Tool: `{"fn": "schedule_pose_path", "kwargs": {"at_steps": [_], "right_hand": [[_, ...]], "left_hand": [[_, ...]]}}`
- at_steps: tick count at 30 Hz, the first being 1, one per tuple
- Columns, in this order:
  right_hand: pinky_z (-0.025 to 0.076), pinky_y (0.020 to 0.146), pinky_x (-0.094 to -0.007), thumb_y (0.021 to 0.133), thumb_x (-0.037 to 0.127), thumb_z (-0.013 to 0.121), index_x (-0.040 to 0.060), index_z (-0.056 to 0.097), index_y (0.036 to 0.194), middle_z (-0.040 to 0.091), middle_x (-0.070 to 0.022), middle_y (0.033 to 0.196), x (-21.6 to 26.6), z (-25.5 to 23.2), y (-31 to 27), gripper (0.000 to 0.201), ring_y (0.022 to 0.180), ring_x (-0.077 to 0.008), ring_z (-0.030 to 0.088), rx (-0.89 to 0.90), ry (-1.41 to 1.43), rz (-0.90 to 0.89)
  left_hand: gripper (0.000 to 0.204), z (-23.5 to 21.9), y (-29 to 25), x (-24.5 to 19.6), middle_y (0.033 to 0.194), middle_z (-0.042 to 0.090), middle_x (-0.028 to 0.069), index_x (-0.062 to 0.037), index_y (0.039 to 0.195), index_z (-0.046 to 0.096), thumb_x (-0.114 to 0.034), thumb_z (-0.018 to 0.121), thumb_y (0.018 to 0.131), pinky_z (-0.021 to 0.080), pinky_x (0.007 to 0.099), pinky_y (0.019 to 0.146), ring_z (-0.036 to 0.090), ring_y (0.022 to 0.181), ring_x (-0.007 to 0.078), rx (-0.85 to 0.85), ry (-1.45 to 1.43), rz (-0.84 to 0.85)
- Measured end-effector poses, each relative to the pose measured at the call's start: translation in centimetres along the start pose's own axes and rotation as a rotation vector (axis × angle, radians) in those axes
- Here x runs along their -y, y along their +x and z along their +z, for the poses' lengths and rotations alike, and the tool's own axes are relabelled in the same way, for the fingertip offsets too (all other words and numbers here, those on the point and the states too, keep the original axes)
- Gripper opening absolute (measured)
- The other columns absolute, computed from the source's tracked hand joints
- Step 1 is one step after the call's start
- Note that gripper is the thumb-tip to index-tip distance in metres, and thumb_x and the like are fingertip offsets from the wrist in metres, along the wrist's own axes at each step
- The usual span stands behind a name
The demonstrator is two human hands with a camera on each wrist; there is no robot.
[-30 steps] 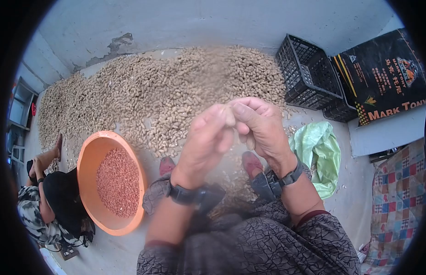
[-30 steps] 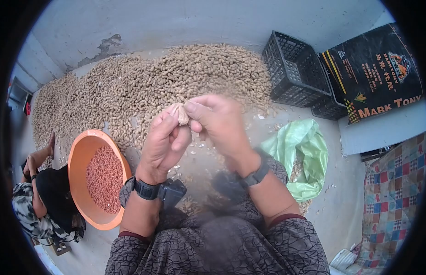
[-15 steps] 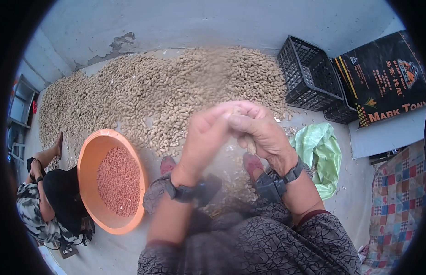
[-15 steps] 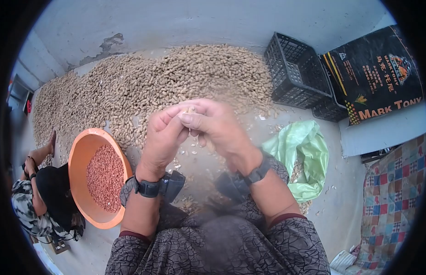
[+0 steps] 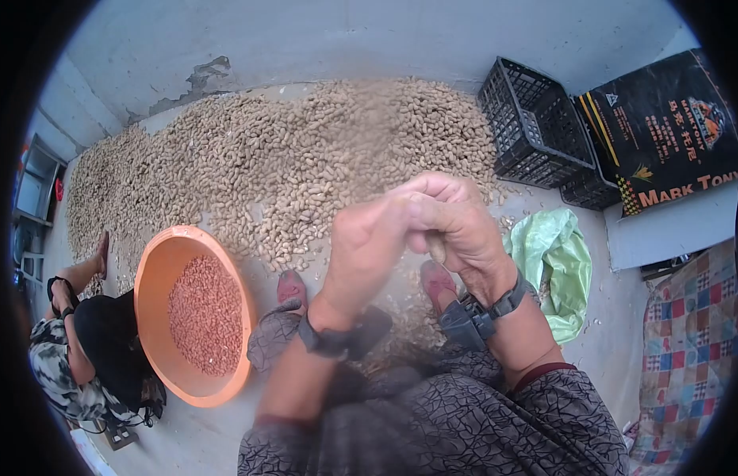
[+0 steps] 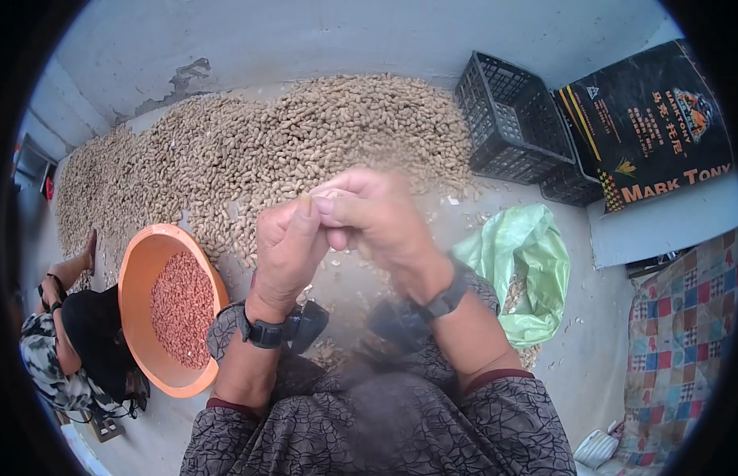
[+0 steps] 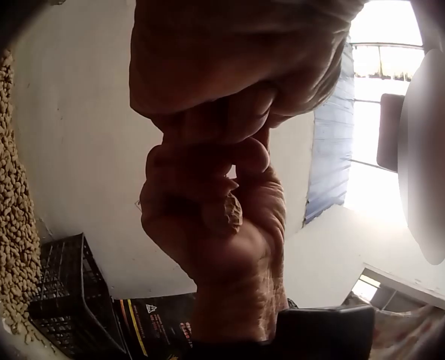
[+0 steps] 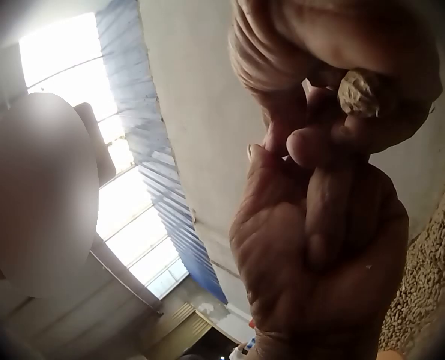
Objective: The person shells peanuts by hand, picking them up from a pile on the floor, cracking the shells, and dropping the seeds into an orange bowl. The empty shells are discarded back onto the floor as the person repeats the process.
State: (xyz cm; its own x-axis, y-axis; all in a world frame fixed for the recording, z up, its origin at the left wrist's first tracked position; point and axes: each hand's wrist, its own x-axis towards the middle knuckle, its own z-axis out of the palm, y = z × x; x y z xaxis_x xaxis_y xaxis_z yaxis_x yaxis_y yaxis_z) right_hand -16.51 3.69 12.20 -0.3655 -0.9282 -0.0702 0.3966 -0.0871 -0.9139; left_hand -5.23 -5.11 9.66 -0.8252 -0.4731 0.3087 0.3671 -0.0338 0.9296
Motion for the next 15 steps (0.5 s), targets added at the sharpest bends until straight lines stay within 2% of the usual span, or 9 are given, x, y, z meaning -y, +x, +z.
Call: {"fn": "schedule_pose_path", "kwargs": {"at_steps": [6,8,10,11,13,14,15], "right_hand": [[0.04,0.045,-0.0197,0.083,0.011,0.063,-0.006,0.062,0.088,0.06,-0.0068,0.066,0.5,0.1,0.2,0.018,0.051,-0.0091,0.053,-0.036,-0.044,0.046],[0.039,0.044,-0.0195,0.083,0.014,0.063,-0.004,0.061,0.085,0.06,-0.0054,0.064,0.3,-0.2,0.5,0.018,0.05,-0.0082,0.052,-0.026,0.041,0.081],[0.038,0.044,-0.0191,0.084,0.016,0.064,-0.0027,0.061,0.085,0.059,-0.0046,0.064,0.0,-0.6,0.5,0.018,0.05,-0.0075,0.051,-0.004,-0.004,0.067],[0.038,0.043,-0.0188,0.084,0.017,0.064,-0.0014,0.061,0.084,0.059,-0.0037,0.063,0.0,-0.7,0.4,0.019,0.049,-0.0069,0.05,0.021,-0.05,0.057],[0.038,0.043,-0.0184,0.083,0.018,0.065,-0.0006,0.06,0.083,0.059,-0.0033,0.063,0.4,-0.3,0.2,0.019,0.049,-0.0063,0.05,0.017,-0.079,0.06],[0.037,0.043,-0.0179,0.083,0.019,0.066,0.0002,0.06,0.083,0.058,-0.0028,0.063,0.4,-0.2,0.1,0.019,0.05,-0.0057,0.05,0.013,-0.106,0.064],[0.037,0.043,-0.0179,0.083,0.019,0.066,0.0002,0.06,0.083,0.058,-0.0028,0.063,0.4,-0.1,0.1,0.019,0.05,-0.0057,0.05,0.013,-0.106,0.064]], "left_hand": [[0.039,-0.2,0.1,0.6,0.072,0.059,0.0064,0.0067,0.097,0.061,-0.026,0.039,0.098,0.041,0.0214,0.057,0.053,0.063,0.0104,-0.01,0.013,-0.031],[0.036,-0.7,0.1,0.2,0.072,0.059,0.0064,0.0068,0.098,0.06,-0.023,0.04,0.097,0.041,0.0203,0.057,0.052,0.062,0.0096,0.0,0.056,-0.061],[0.032,-1.0,0.3,-0.3,0.073,0.059,0.0064,0.0082,0.107,0.057,-0.018,0.044,0.094,0.039,0.0187,0.057,0.05,0.061,0.0083,0.045,-0.217,-0.202],[0.032,-0.9,0.4,-0.2,0.073,0.059,0.0064,0.0082,0.107,0.057,-0.018,0.044,0.094,0.039,0.0187,0.057,0.05,0.061,0.0083,0.047,-0.217,-0.2],[0.034,-0.6,0.4,0.1,0.073,0.057,0.0003,0.0026,0.121,0.055,-0.016,0.046,0.093,0.035,0.0187,0.055,0.047,0.065,0.0045,0.0,-0.321,-0.184],[0.034,-0.3,0.4,0.0,0.073,0.057,0.0003,0.0026,0.121,0.055,-0.016,0.046,0.093,0.035,0.0187,0.055,0.047,0.065,0.0045,0.0,-0.321,-0.184],[0.036,0.1,0.5,-0.4,0.076,0.058,0.0035,0.0067,0.12,0.052,-0.013,0.046,0.091,0.037,0.0186,0.056,0.05,0.064,0.0062,-0.032,-0.308,-0.194]]}}
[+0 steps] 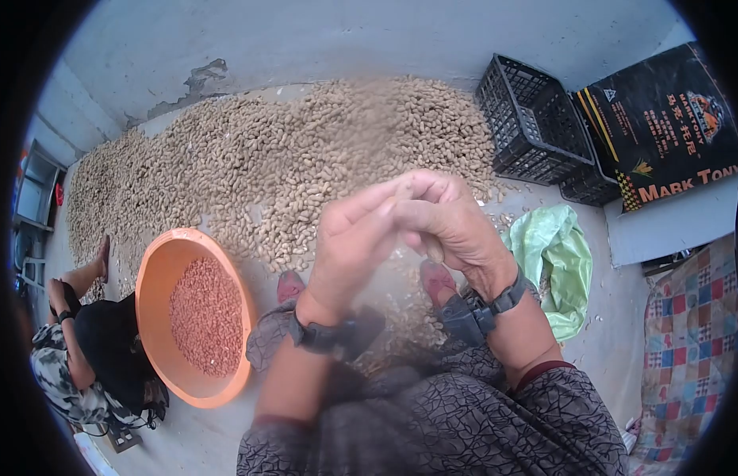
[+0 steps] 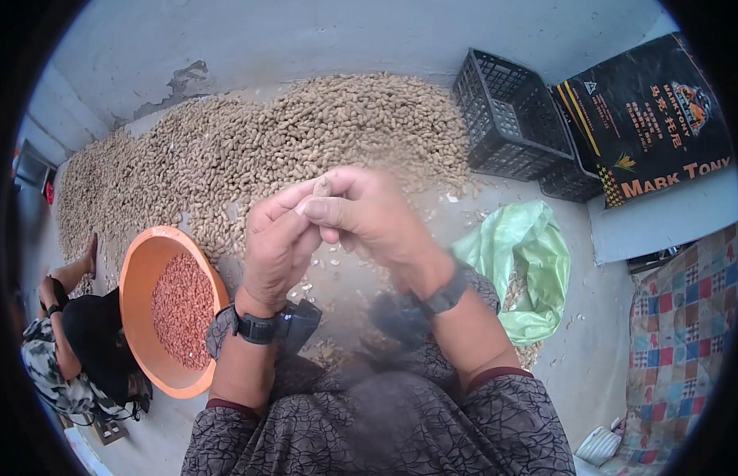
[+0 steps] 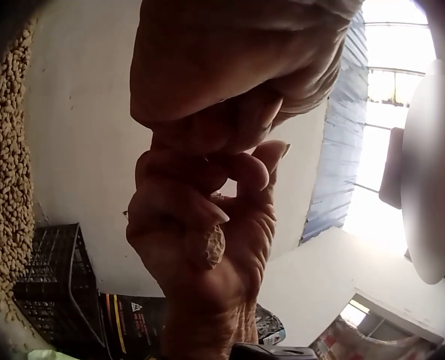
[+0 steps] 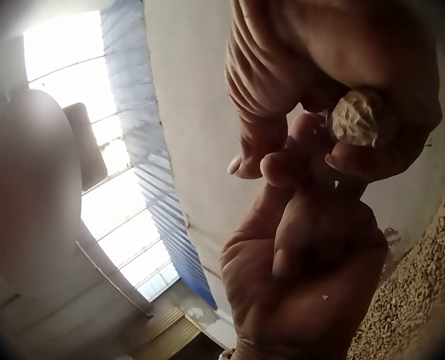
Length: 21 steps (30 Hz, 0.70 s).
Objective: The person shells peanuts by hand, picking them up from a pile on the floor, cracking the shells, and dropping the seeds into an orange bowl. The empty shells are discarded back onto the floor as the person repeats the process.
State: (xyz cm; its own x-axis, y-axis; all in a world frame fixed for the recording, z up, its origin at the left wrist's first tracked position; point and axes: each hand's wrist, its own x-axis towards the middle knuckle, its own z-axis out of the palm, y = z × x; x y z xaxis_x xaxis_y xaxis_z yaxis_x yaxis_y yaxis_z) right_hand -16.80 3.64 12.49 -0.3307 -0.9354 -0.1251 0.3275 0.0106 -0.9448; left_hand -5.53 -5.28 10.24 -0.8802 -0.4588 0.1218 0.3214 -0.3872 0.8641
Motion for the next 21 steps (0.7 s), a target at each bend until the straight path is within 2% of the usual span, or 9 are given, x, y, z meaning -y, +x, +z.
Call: {"fn": "schedule_pose_path", "kwargs": {"at_steps": [2,4,7,11,14,16,19,20,21], "right_hand": [[0.037,0.043,-0.0176,0.082,0.018,0.067,-0.0006,0.06,0.084,0.058,-0.0027,0.062,-0.1,0.2,0.0,0.02,0.05,-0.0056,0.051,-0.009,-0.042,-0.03],[0.037,0.043,-0.0176,0.081,0.017,0.067,-0.0012,0.06,0.085,0.058,-0.0031,0.063,0.0,0.1,-0.1,0.02,0.05,-0.006,0.052,0.008,-0.009,-0.025],[0.038,0.042,-0.0176,0.08,0.015,0.068,-0.0022,0.06,0.085,0.059,-0.004,0.064,0.3,0.1,-0.3,0.02,0.05,-0.007,0.054,0.023,0.03,-0.016],[0.038,0.041,-0.0179,0.08,0.015,0.068,-0.0024,0.06,0.08,0.06,-0.0057,0.065,0.5,0.2,-0.3,0.019,0.05,-0.0081,0.056,0.015,0.06,-0.013],[0.037,0.041,-0.018,0.081,0.017,0.068,-0.002,0.061,0.078,0.06,-0.0055,0.064,0.1,-0.1,0.2,0.02,0.049,-0.0077,0.054,0.017,0.066,0.004],[0.037,0.041,-0.018,0.081,0.018,0.068,-0.0017,0.061,0.078,0.06,-0.0047,0.063,-0.2,-0.3,0.5,0.021,0.048,-0.0074,0.053,-0.003,0.033,0.016],[0.037,0.041,-0.0179,0.082,0.019,0.067,-0.0012,0.061,0.078,0.06,-0.0029,0.062,-1.2,0.0,0.8,0.022,0.049,-0.0065,0.051,-0.051,-0.023,0.0],[0.037,0.042,-0.0178,0.082,0.02,0.067,-0.0009,0.062,0.078,0.059,-0.002,0.062,-1.3,0.1,0.8,0.022,0.049,-0.0059,0.05,-0.077,-0.047,-0.029],[0.037,0.042,-0.0178,0.082,0.02,0.067,-0.0009,0.062,0.078,0.059,-0.002,0.062,-1.2,0.3,0.7,0.022,0.049,-0.0059,0.05,-0.074,-0.049,-0.031]], "left_hand": [[0.038,0.2,-0.1,-0.5,0.08,0.06,0.0066,0.0107,0.12,0.05,-0.011,0.046,0.089,0.039,0.0184,0.057,0.052,0.064,0.0078,-0.034,0.009,-0.003],[0.041,-0.2,-0.2,-0.9,0.08,0.06,0.0063,0.0115,0.12,0.05,-0.011,0.045,0.086,0.039,0.0176,0.057,0.053,0.067,0.0079,0.037,0.294,0.02],[0.046,-0.4,-0.6,-0.8,0.076,0.059,0.0049,0.0112,0.121,0.049,-0.013,0.044,0.083,0.035,0.0163,0.052,0.048,0.058,0.0052,0.015,0.114,-0.022],[0.05,-0.3,-0.9,-0.9,0.071,0.058,0.005,0.0112,0.122,0.049,-0.015,0.043,0.08,0.029,0.0163,0.047,0.04,0.048,0.0033,0.059,0.139,-0.002],[0.042,-0.3,-0.5,-0.1,0.069,0.058,0.006,0.0109,0.114,0.053,-0.015,0.043,0.082,0.026,0.0179,0.043,0.034,0.041,0.0029,-0.024,0.095,-0.007],[0.035,-0.3,-0.3,0.3,0.067,0.057,0.0054,0.0089,0.103,0.057,-0.019,0.044,0.087,0.031,0.0174,0.046,0.036,0.042,0.0035,-0.035,0.073,0.077],[0.032,-0.4,0.3,1.5,0.066,0.056,0.0035,0.0064,0.096,0.057,-0.023,0.045,0.092,0.036,0.0175,0.05,0.038,0.045,0.0043,-0.021,0.017,0.175],[0.032,-0.5,0.2,1.4,0.066,0.056,0.0035,0.0064,0.096,0.057,-0.023,0.045,0.092,0.036,0.0175,0.05,0.038,0.045,0.0043,-0.021,0.017,0.179],[0.031,-0.5,0.2,1.0,0.067,0.055,0.0027,0.0062,0.098,0.057,-0.022,0.045,0.093,0.038,0.0179,0.053,0.04,0.048,0.0044,-0.022,-0.088,0.096]]}}
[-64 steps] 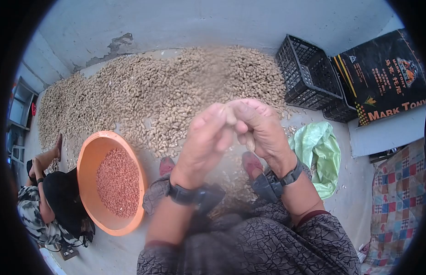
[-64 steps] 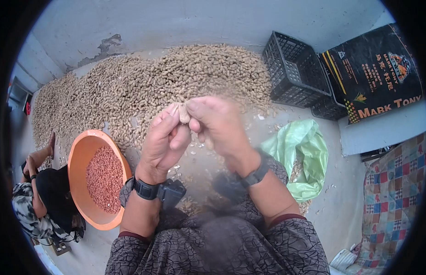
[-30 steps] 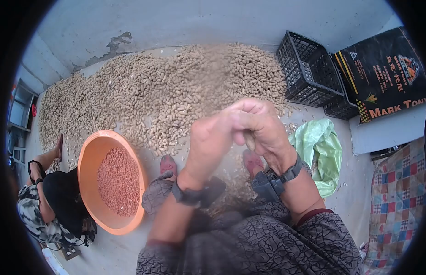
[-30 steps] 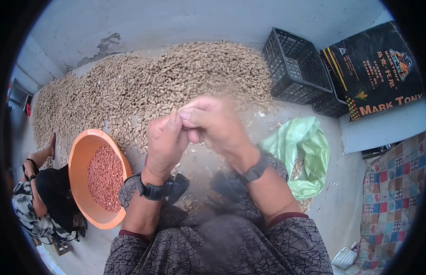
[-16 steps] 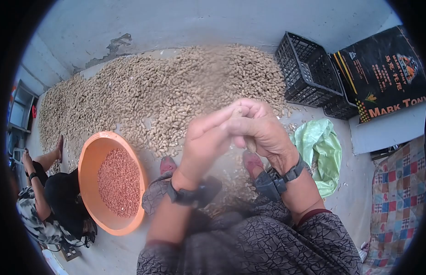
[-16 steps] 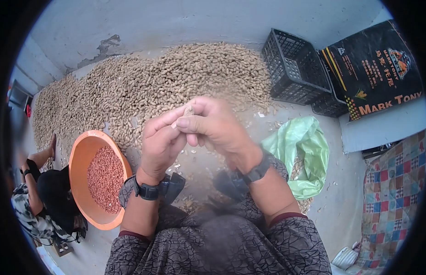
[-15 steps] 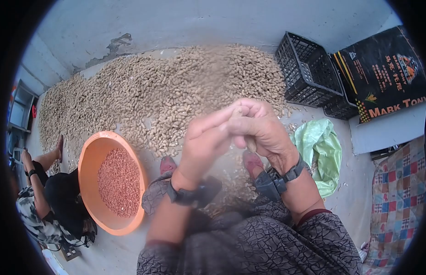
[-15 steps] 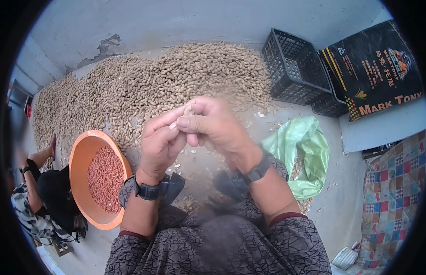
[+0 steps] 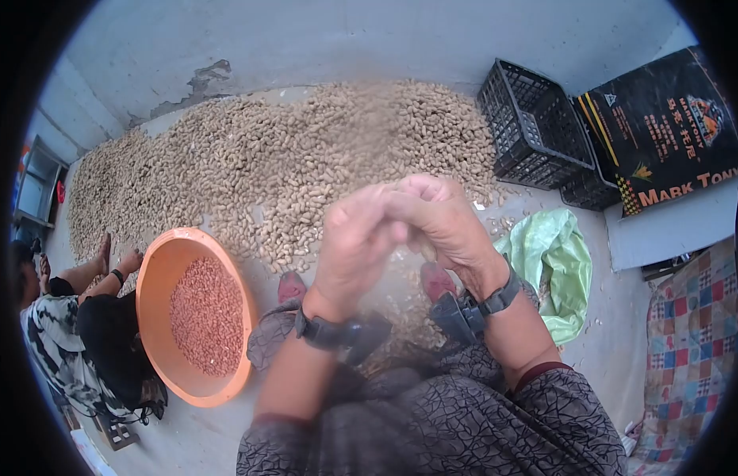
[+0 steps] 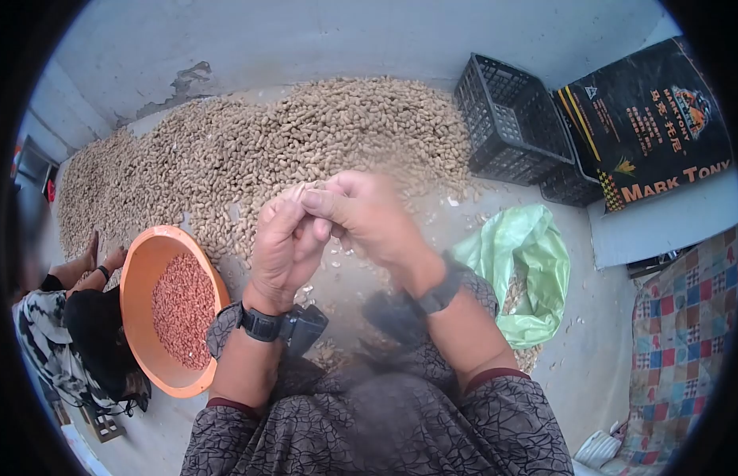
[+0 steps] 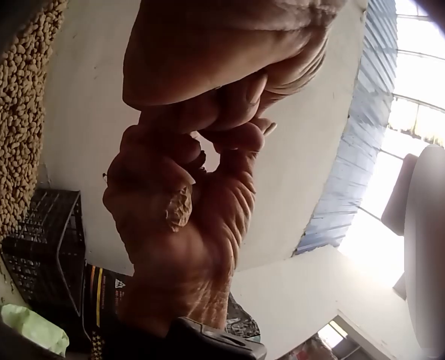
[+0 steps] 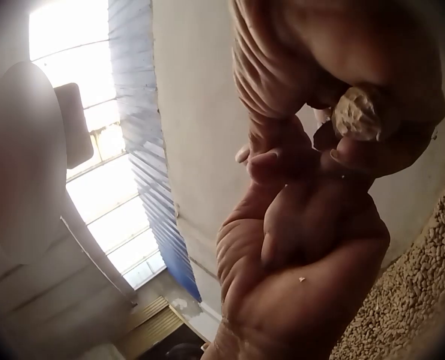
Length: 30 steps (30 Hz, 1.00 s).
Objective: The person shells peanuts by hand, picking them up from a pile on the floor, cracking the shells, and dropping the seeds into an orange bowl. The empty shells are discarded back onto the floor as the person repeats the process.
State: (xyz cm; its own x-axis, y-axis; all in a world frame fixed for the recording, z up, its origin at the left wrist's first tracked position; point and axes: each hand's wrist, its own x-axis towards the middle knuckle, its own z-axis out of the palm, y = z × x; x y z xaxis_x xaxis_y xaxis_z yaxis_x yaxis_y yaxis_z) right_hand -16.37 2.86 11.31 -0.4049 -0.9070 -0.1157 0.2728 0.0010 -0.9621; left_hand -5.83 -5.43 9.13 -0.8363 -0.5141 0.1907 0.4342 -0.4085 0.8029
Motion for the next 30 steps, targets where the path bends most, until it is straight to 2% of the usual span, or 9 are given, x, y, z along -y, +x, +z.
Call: {"fn": "schedule_pose_path", "kwargs": {"at_steps": [1,2,4,8,10,17,19,23,30], "right_hand": [[0.037,0.042,-0.0178,0.082,0.02,0.067,-0.0009,0.063,0.079,0.06,-0.0019,0.062,0.2,0.2,-0.1,0.021,0.051,-0.0053,0.05,-0.04,-0.046,-0.01],[0.037,0.043,-0.0178,0.083,0.019,0.066,-0.0009,0.063,0.081,0.06,-0.0018,0.062,0.4,0.4,-0.2,0.021,0.052,-0.0048,0.05,-0.079,-0.091,-0.021],[0.037,0.043,-0.0178,0.082,0.019,0.066,-0.001,0.064,0.082,0.061,-0.0022,0.063,0.8,0.3,-0.4,0.02,0.052,-0.0045,0.05,-0.097,-0.123,-0.045],[0.037,0.045,-0.0177,0.082,0.017,0.066,-0.0008,0.064,0.081,0.062,-0.0032,0.065,0.9,0.1,-0.5,0.018,0.053,-0.0042,0.05,-0.107,-0.093,-0.071],[0.037,0.045,-0.0177,0.082,0.017,0.066,-0.0006,0.064,0.08,0.062,-0.0033,0.064,0.9,0.1,-0.4,0.017,0.052,-0.0043,0.05,-0.099,-0.087,-0.069],[0.036,0.043,-0.018,0.083,0.015,0.065,-0.0001,0.063,0.076,0.062,-0.004,0.06,0.7,-0.1,-0.4,0.017,0.05,-0.0044,0.049,-0.111,-0.115,-0.095],[0.035,0.043,-0.018,0.083,0.015,0.064,0.0003,0.063,0.076,0.062,-0.0041,0.06,0.6,-0.1,-0.5,0.016,0.049,-0.0042,0.049,-0.111,-0.099,-0.103],[0.039,0.044,-0.019,0.082,0.01,0.063,-0.0005,0.062,0.074,0.062,-0.0057,0.061,-0.1,0.3,-0.5,0.013,0.05,-0.0058,0.053,-0.145,-0.1,-0.196],[0.047,0.05,-0.023,0.081,0.002,0.061,-0.005,0.061,0.074,0.062,-0.0083,0.062,-0.8,1.5,-0.4,0.01,0.056,-0.0107,0.059,-0.219,-0.205,-0.315]], "left_hand": [[0.03,0.0,0.0,-0.3,0.068,0.055,0.002,0.0059,0.099,0.057,-0.022,0.046,0.094,0.039,0.0183,0.055,0.042,0.051,0.0044,-0.01,-0.103,-0.084],[0.03,0.0,0.1,-0.3,0.068,0.055,0.002,0.0059,0.099,0.057,-0.022,0.046,0.094,0.039,0.0183,0.055,0.042,0.051,0.0044,-0.01,-0.102,-0.08],[0.027,0.2,0.2,-0.1,0.069,0.054,-0.0002,0.0048,0.104,0.056,-0.018,0.045,0.095,0.038,0.018,0.055,0.043,0.056,0.0037,-0.218,-0.028,-0.07],[0.027,0.3,0.0,-0.1,0.071,0.051,-0.0024,0.0032,0.11,0.054,-0.016,0.043,0.094,0.036,0.0164,0.054,0.042,0.06,0.0021,-0.189,0.112,-0.005],[0.027,0.6,-0.1,-0.2,0.071,0.049,-0.0037,0.0018,0.113,0.053,-0.013,0.04,0.093,0.034,0.0155,0.054,0.041,0.062,0.0016,-0.195,0.277,0.003],[0.025,0.8,-0.2,0.5,0.069,0.048,-0.0047,0.0011,0.11,0.054,-0.009,0.039,0.092,0.033,0.0161,0.054,0.04,0.06,0.0015,-0.143,0.404,0.144],[0.023,0.7,-0.2,0.9,0.068,0.047,-0.005,0.0007,0.108,0.055,-0.007,0.039,0.092,0.033,0.0167,0.053,0.038,0.058,0.0011,-0.143,0.537,0.226],[0.021,0.9,-0.3,1.7,0.068,0.047,-0.0054,0.0006,0.104,0.056,-0.005,0.039,0.092,0.031,0.0168,0.051,0.037,0.057,0.0004,-0.204,0.52,0.271],[0.02,1.0,-0.5,1.8,0.067,0.046,-0.0067,0.0007,0.099,0.055,-0.009,0.039,0.094,0.028,0.016,0.046,0.035,0.055,-0.0009,-0.345,0.395,0.171]]}}
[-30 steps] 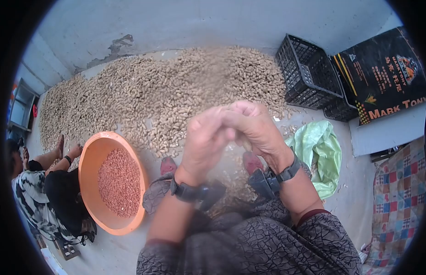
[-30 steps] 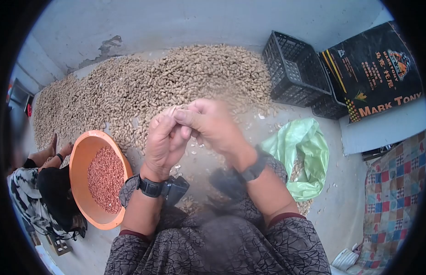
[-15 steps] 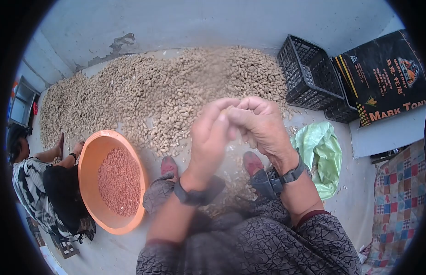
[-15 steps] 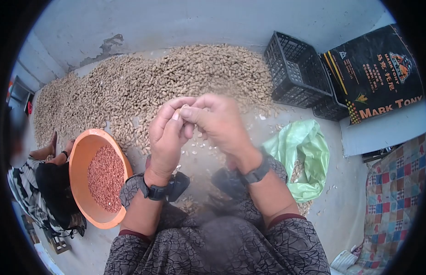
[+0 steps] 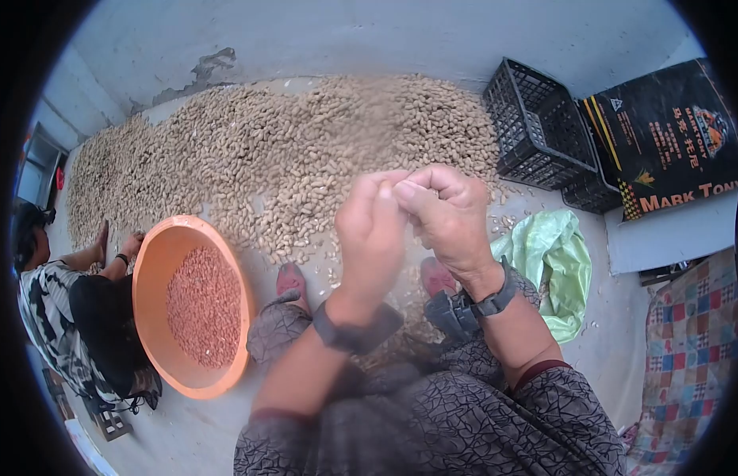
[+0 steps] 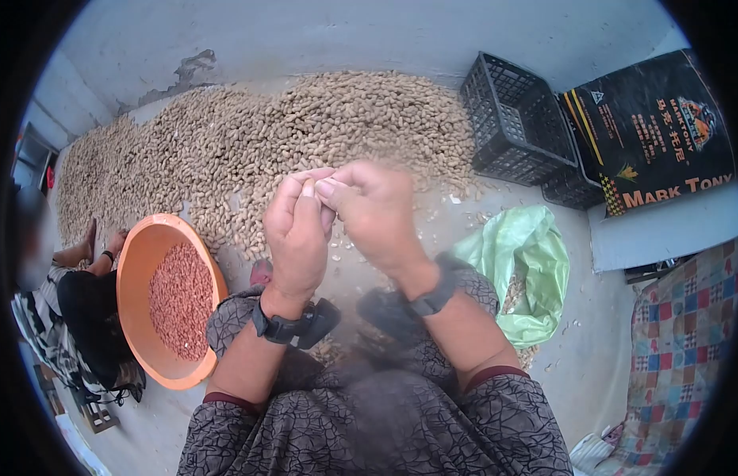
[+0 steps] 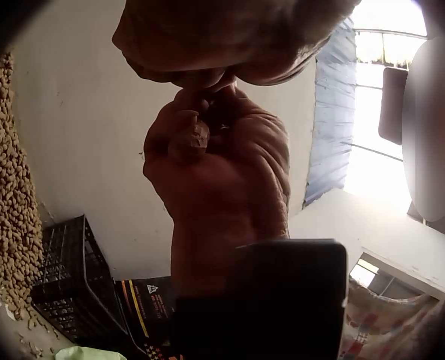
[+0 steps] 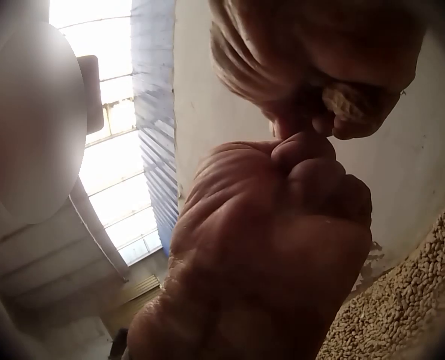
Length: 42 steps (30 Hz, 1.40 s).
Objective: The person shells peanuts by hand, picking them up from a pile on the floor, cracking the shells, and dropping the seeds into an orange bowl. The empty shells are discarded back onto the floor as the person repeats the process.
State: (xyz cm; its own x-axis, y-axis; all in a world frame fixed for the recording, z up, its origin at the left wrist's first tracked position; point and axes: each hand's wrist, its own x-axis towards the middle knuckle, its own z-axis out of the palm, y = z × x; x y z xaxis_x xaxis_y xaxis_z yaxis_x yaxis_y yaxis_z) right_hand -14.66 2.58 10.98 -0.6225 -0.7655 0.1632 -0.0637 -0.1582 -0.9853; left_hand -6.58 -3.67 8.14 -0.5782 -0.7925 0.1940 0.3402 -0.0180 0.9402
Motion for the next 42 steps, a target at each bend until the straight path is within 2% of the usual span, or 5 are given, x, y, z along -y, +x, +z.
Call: {"fn": "schedule_pose_path", "kwargs": {"at_steps": [24,32,35,38,42], "right_hand": [[0.044,0.05,-0.0201,0.086,0.004,0.055,-0.0023,0.061,0.078,0.064,-0.0072,0.067,-1.0,0.6,0.4,0.012,0.057,-0.0098,0.06,0.04,0.214,0.061],[0.04,0.049,-0.0224,0.077,0.001,0.066,-0.0003,0.062,0.079,0.062,-0.0017,0.07,-1.2,-0.4,0.7,0.004,0.057,-0.0067,0.052,0.064,-0.762,-0.751],[0.04,0.05,-0.0223,0.078,0.001,0.065,0.0005,0.062,0.078,0.061,-0.0029,0.068,-1.3,-0.3,0.7,0.002,0.058,-0.007,0.053,0.045,-0.813,-0.808],[0.041,0.049,-0.0305,0.071,0.002,0.066,0.001,0.061,0.072,0.057,-0.0107,0.062,-2.0,-0.1,0.7,0.005,0.053,-0.0213,0.055,-0.086,-0.476,-0.526],[0.041,0.049,-0.028,0.074,0.003,0.066,0.0003,0.061,0.072,0.059,-0.0095,0.062,-1.1,-0.6,0.6,0.006,0.053,-0.0163,0.055,-0.103,-0.414,-0.328]], "left_hand": [[0.024,-0.7,1.2,-0.4,0.062,0.044,-0.0013,0.0002,0.095,0.053,-0.018,0.038,0.096,0.031,0.0209,0.044,0.035,0.048,0.0046,-0.047,-0.417,-0.353],[0.031,-2.2,2.0,0.1,0.063,0.048,-0.0018,-0.0042,0.084,0.055,-0.026,0.038,0.098,0.026,0.0185,0.04,0.033,0.043,0.0039,0.04,-0.319,-0.473],[0.032,-2.8,2.0,1.1,0.066,0.048,-0.0013,-0.0027,0.082,0.056,-0.028,0.043,0.095,0.027,0.0206,0.044,0.037,0.05,0.0046,0.115,-0.417,-0.531],[0.033,-2.6,2.1,1.4,0.066,0.049,-0.0012,-0.0032,0.081,0.057,-0.03,0.045,0.095,0.027,0.02,0.045,0.038,0.052,0.0046,0.113,-0.582,-0.606],[0.03,-2.1,2.3,-0.3,0.066,0.051,-0.0016,-0.0046,0.081,0.058,-0.03,0.049,0.094,0.028,0.0182,0.044,0.038,0.051,0.0035,0.095,-0.339,-0.504]]}}
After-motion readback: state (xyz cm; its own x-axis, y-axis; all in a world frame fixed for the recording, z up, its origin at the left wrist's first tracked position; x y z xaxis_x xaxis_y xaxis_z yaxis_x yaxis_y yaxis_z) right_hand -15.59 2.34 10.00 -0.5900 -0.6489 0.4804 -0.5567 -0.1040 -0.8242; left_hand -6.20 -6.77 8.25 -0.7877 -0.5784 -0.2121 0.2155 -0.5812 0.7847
